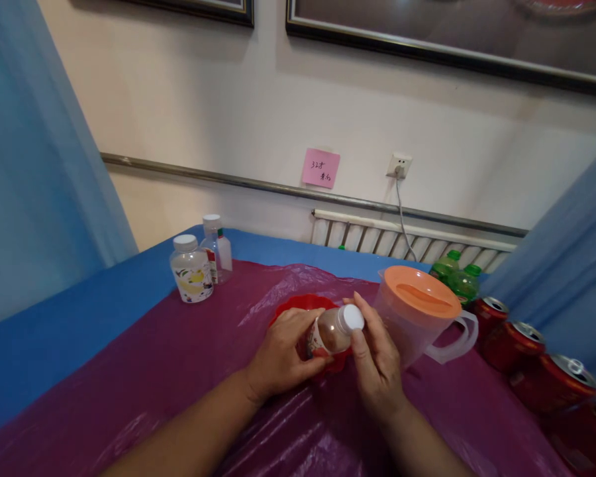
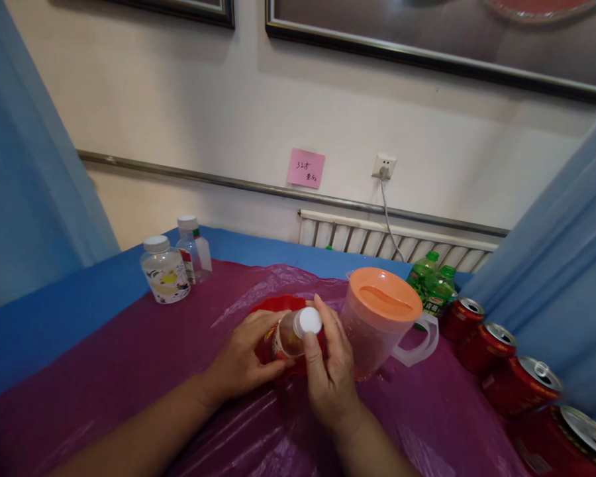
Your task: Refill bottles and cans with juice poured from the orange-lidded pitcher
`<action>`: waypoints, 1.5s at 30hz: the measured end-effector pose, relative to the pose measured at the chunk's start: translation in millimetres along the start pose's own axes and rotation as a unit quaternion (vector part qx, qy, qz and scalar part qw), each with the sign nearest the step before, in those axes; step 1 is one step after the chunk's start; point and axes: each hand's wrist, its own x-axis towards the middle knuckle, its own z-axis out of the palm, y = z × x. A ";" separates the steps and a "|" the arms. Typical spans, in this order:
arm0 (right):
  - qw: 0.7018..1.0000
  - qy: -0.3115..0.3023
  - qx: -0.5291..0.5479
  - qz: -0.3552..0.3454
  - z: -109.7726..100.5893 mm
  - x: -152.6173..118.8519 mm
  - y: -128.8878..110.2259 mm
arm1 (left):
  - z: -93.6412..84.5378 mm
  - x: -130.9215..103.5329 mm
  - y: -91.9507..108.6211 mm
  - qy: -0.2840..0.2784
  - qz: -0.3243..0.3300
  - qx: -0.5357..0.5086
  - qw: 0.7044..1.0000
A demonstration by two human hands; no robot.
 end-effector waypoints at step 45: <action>0.997 0.066 0.032 -0.002 3.5 -0.5 2.5 | -3.6 3.0 9.1 0.012 0.011 0.039 0.999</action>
